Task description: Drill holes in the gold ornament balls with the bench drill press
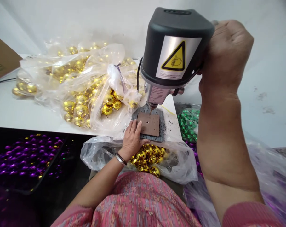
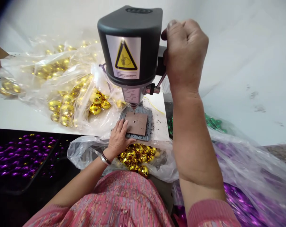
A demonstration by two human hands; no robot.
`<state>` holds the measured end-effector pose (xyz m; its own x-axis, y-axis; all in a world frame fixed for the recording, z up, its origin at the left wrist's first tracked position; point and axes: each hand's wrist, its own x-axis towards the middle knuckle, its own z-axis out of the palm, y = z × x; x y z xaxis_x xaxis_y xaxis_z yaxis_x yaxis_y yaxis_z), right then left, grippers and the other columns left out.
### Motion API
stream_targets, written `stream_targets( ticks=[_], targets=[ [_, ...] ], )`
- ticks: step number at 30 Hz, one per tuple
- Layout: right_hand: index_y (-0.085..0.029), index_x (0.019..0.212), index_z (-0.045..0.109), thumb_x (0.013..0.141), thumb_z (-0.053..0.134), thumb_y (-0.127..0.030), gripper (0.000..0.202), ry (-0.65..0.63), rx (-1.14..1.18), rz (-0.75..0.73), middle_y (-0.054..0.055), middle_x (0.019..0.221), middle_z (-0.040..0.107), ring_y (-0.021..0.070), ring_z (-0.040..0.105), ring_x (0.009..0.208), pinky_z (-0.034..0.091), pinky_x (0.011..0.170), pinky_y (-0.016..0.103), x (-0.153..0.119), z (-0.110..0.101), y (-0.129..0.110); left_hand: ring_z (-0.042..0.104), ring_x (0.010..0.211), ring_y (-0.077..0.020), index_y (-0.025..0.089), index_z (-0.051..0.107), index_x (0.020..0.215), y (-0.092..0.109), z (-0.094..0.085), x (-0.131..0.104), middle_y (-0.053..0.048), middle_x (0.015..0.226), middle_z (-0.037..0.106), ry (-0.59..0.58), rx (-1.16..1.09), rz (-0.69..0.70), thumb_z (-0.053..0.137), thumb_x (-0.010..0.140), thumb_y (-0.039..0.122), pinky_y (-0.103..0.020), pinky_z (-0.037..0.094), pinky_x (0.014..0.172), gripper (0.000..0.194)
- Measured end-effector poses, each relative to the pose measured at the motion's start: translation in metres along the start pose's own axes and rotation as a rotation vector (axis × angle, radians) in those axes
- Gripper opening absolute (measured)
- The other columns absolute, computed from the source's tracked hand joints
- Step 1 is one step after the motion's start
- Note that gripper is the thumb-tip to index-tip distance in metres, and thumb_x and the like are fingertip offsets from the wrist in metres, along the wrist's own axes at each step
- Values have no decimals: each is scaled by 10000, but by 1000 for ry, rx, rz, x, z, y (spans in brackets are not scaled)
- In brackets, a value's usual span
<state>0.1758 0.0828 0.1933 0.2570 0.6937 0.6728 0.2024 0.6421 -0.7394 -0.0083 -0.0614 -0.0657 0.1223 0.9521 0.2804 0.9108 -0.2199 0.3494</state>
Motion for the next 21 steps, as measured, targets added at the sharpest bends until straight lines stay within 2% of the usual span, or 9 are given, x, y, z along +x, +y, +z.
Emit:
stream_targets(
  ticks=[6, 10, 13, 16, 18, 19, 21],
  targets=[
    [-210, 669, 414, 939, 522, -140, 298, -69, 102, 48, -108, 502, 346, 21, 390, 387, 315, 400, 199, 8, 3, 7, 356, 1543, -417, 97, 404, 1556, 4, 8, 3, -275, 1601, 447, 47, -34, -34, 808, 803, 477, -566, 353, 1232, 935],
    [-215, 660, 374, 929, 538, -129, 327, -50, 133, 5, -103, 534, 373, -5, 396, 419, 289, 415, 183, 7, 4, 10, 367, 1540, -402, 76, 375, 1567, 2, 6, 11, -282, 1605, 439, 4, -64, -38, 852, 755, 475, -540, 348, 1246, 1022],
    [-205, 646, 399, 920, 554, -128, 324, -26, 109, 41, -106, 511, 339, -7, 370, 410, 244, 405, 184, 7, 5, 10, 356, 1546, -399, 110, 376, 1577, 7, -2, 14, -266, 1622, 420, -56, -67, -82, 847, 763, 474, -551, 354, 1238, 1008],
    [-196, 643, 433, 916, 557, -118, 310, -3, 109, 89, -109, 471, 328, 0, 334, 386, 200, 387, 194, 6, 7, 6, 379, 1528, -413, 188, 429, 1559, 10, -20, 15, -230, 1627, 430, -148, -77, -93, 835, 770, 493, -583, 396, 1195, 938],
    [-191, 636, 442, 915, 549, -99, 313, 14, 114, 124, -111, 446, 318, 5, 300, 373, 176, 384, 209, 5, 9, 3, 503, 1445, -372, 227, 468, 1535, 2, -40, 21, -195, 1594, 488, -148, -131, -89, 785, 827, 485, -532, 464, 1149, 818],
    [-187, 628, 448, 914, 546, -93, 317, 23, 113, 141, -111, 435, 310, 6, 285, 368, 170, 386, 217, 5, 9, 1, 572, 1379, -331, 235, 495, 1514, -5, -51, 26, -174, 1559, 534, -107, -162, -98, 728, 884, 457, -485, 495, 1123, 707],
    [-172, 619, 470, 911, 546, -90, 312, 29, 100, 169, -111, 422, 306, 0, 280, 370, 178, 407, 221, 3, 9, -1, 648, 1263, -253, 214, 576, 1429, -26, -75, 41, -142, 1417, 655, 53, -193, -168, 531, 1009, 330, -400, 523, 1088, 438]
  ],
)
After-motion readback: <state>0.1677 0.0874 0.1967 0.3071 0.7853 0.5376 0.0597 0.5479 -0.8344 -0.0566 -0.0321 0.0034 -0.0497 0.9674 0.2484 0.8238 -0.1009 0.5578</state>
